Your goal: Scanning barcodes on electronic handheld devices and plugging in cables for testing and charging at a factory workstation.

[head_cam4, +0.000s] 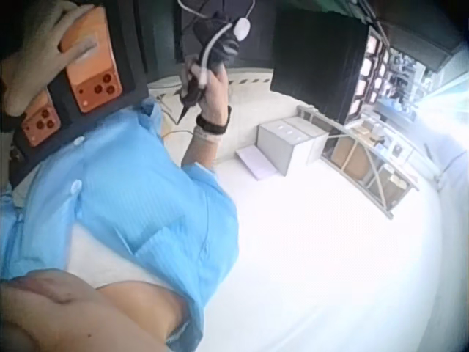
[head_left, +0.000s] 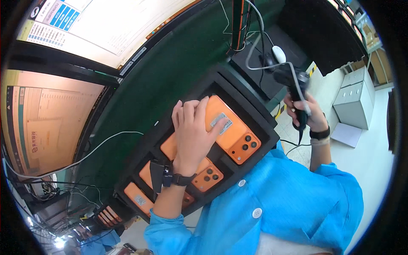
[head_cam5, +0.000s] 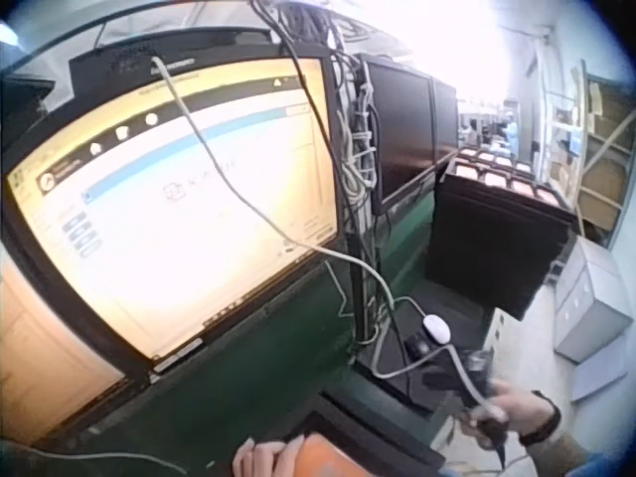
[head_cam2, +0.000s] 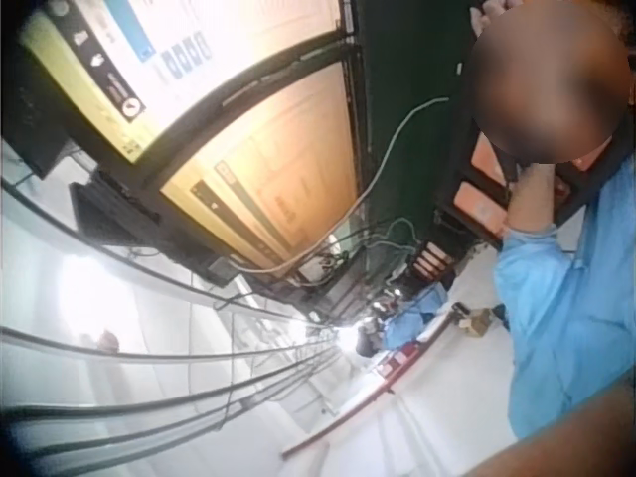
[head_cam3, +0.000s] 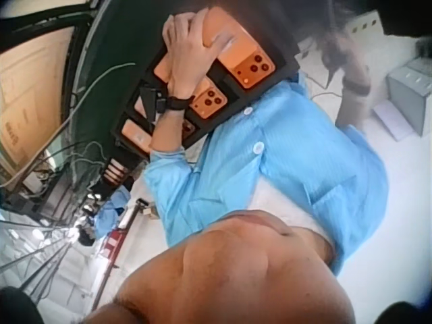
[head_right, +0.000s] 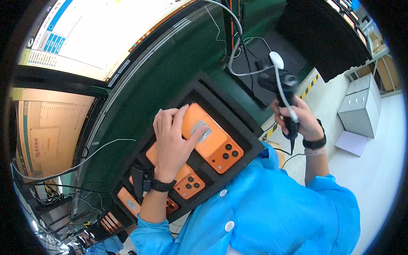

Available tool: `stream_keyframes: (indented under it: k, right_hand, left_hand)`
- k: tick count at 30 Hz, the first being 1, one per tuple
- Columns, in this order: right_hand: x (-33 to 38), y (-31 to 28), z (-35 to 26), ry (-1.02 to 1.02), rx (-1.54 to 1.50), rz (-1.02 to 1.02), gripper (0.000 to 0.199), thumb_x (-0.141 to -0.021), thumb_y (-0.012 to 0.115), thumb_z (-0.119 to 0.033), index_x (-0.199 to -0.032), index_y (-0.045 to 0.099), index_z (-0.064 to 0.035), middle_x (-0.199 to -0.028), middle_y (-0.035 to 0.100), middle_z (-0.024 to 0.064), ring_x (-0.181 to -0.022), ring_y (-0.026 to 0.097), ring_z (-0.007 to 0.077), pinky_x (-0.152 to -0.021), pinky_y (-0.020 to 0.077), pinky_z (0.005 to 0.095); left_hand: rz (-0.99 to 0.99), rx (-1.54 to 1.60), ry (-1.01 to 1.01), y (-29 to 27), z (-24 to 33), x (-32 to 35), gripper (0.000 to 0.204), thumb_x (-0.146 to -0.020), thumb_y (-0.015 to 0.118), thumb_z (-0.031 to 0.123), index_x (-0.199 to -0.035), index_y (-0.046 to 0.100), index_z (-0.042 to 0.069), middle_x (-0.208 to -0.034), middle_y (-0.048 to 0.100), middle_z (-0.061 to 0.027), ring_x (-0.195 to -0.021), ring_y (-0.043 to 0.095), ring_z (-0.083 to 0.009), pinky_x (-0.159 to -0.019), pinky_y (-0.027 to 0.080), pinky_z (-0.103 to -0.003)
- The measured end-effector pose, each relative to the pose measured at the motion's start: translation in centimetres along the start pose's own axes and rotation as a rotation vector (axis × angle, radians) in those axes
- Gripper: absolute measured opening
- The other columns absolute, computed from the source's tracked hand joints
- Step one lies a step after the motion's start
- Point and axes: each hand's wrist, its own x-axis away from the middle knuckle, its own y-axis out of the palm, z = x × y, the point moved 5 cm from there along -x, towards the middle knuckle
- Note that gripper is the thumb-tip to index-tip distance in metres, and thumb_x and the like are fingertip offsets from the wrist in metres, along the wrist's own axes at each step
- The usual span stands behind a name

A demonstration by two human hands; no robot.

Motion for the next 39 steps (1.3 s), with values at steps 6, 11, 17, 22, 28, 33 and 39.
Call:
stream_keyframes:
  k: [6,11,17,22,28,33,39]
  right_hand:
    - [2.9,8.1,-2.8,0.310,0.032,-0.350,0.037,-0.086,0.068,-0.026,-0.099,0.050,0.0033,-0.061,0.054,0.0065,-0.043,0.053,0.0112,-0.036,0.0449,0.0228]
    - [2.3,11.9,-2.6,0.515,0.124,-0.424,0.034,-0.091,0.064,-0.026,-0.107,0.048,-0.0008,-0.071,0.053,0.0049,-0.054,0.055,0.0110,-0.040,0.0467,0.0228]
    - [2.4,12.6,-1.8,0.603,0.085,-0.488,0.030,-0.095,0.060,-0.027,-0.107,0.049,-0.0024,-0.079,0.047,0.0026,-0.061,0.055,0.0123,-0.041,0.0473,0.0249]
    - [-0.4,9.2,-2.4,0.333,0.122,-0.274,0.029,-0.091,0.063,-0.020,-0.110,0.053,-0.0009,-0.075,0.055,0.0031,-0.057,0.056,0.0101,-0.044,0.0473,0.0229]
    - [-6.4,-1.7,3.9,0.213,0.465,-0.026,0.026,-0.077,0.063,-0.013,-0.101,0.060,-0.0039,-0.082,0.060,0.0006,-0.071,0.057,0.0092,-0.059,0.0487,0.0249]
    - [-9.8,-7.2,16.4,0.251,0.731,-0.030,0.037,-0.078,0.064,-0.018,-0.112,0.062,-0.0028,-0.082,0.062,0.0025,-0.076,0.057,0.0118,-0.066,0.0476,0.0287]
    - [-18.4,-6.7,25.2,-0.048,0.827,0.076,0.039,-0.079,0.063,-0.019,-0.114,0.061,-0.0004,-0.104,0.065,0.0249,-0.097,0.064,0.0357,-0.085,0.0489,0.0417]
  left_hand:
    - [-0.025,0.012,-0.027,0.2,-0.1,0.3,0.059,-0.080,0.072,0.040,-0.122,0.057,0.002,-0.106,0.047,-0.0116,-0.110,0.042,-0.0325,-0.101,0.030,-0.046]
    - [0.007,-0.019,-0.017,0.1,0.0,0.0,0.055,-0.081,0.071,0.036,-0.123,0.056,0.003,-0.106,0.048,-0.0123,-0.109,0.043,-0.0338,-0.101,0.031,-0.047]
    - [0.033,-0.037,0.010,0.0,0.2,0.2,0.055,-0.080,0.071,0.032,-0.123,0.054,0.003,-0.104,0.049,-0.0121,-0.106,0.047,-0.0318,-0.106,0.031,-0.050]
    - [0.056,-0.009,0.013,-0.1,0.1,0.6,0.058,-0.081,0.071,0.039,-0.122,0.055,0.002,-0.105,0.049,-0.0122,-0.106,0.046,-0.0334,-0.104,0.031,-0.050]
    - [0.037,0.017,0.007,-0.2,0.3,0.7,0.062,-0.082,0.069,0.046,-0.122,0.056,0.001,-0.105,0.049,-0.0109,-0.106,0.046,-0.0317,-0.105,0.029,-0.051]
    - [0.035,0.017,0.001,0.1,0.0,0.1,0.060,-0.081,0.070,0.044,-0.122,0.057,0.001,-0.104,0.049,-0.0108,-0.105,0.047,-0.0312,-0.106,0.028,-0.051]
    - [0.012,0.004,-0.010,0.0,0.2,0.3,0.059,-0.079,0.073,0.040,-0.120,0.057,0.001,-0.103,0.048,-0.0107,-0.104,0.045,-0.0307,-0.101,0.031,-0.047]
